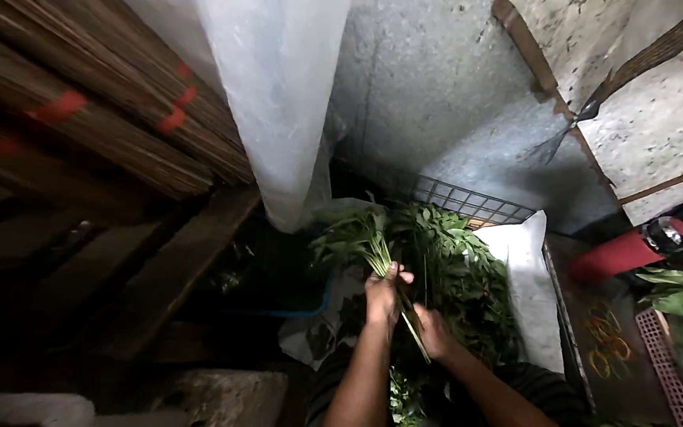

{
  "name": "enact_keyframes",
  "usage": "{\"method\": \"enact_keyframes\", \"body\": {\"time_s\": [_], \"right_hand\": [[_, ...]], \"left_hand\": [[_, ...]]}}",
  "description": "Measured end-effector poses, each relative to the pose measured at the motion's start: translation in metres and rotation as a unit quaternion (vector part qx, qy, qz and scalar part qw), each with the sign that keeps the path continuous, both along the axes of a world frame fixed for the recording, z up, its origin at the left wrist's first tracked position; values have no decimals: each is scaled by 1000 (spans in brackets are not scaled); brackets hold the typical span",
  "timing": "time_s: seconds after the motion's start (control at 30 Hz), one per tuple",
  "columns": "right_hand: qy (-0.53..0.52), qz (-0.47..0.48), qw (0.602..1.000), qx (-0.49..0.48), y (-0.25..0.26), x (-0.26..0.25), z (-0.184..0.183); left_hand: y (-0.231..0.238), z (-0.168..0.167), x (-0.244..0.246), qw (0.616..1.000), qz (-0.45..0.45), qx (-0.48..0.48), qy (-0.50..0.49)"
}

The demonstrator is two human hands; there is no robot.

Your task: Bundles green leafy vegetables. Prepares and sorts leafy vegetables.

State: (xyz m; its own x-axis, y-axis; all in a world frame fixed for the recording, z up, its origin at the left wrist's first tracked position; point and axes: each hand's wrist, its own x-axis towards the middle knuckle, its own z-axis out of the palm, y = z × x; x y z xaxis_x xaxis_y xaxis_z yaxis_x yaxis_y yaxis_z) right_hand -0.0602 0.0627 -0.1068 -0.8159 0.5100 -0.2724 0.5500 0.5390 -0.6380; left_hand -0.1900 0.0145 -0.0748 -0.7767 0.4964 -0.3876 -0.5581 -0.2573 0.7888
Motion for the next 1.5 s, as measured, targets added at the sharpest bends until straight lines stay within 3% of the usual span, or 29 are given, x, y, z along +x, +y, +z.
{"method": "enact_keyframes", "body": {"time_s": [0.1,0.2,0.27,0.33,0.4,0.47,0.57,0.67,0.77,0.87,0.93,1.0,1.3,1.5], "right_hand": [[-25,60,998,25,-1,6,-14],[-152,156,976,0,6,15,-32],[-161,190,969,-10,15,21,-51],[-36,114,993,-2,26,19,-55],[82,-19,996,14,39,3,-52],[60,-144,988,-2,55,-23,-51],[-58,-263,955,-125,77,-56,-61],[-16,-336,914,-227,79,-69,-67],[78,-359,903,-224,68,-71,-50],[243,-314,897,-195,44,-51,1],[310,-244,908,-141,17,-28,37],[341,-186,913,-127,-1,-11,46],[264,-83,960,-36,-6,10,0],[203,-133,970,18,0,-16,17]], "left_hand": [[-5,8,-6,997,53,-11,55],[-14,8,-20,975,141,-65,157],[-20,11,-28,963,161,-108,184],[-21,13,-30,968,144,-118,167],[-19,11,-27,981,113,-104,115],[-17,10,-28,990,83,-98,65],[-13,9,-30,994,63,-83,30],[-11,12,-30,995,56,-83,21],[-12,12,-29,995,56,-77,10],[-13,10,-29,996,55,-64,4],[-14,11,-28,997,54,-55,-8],[-13,11,-26,997,53,-46,-15],[-14,5,-8,997,-69,14,6],[-8,3,1,993,-111,-13,46]]}}
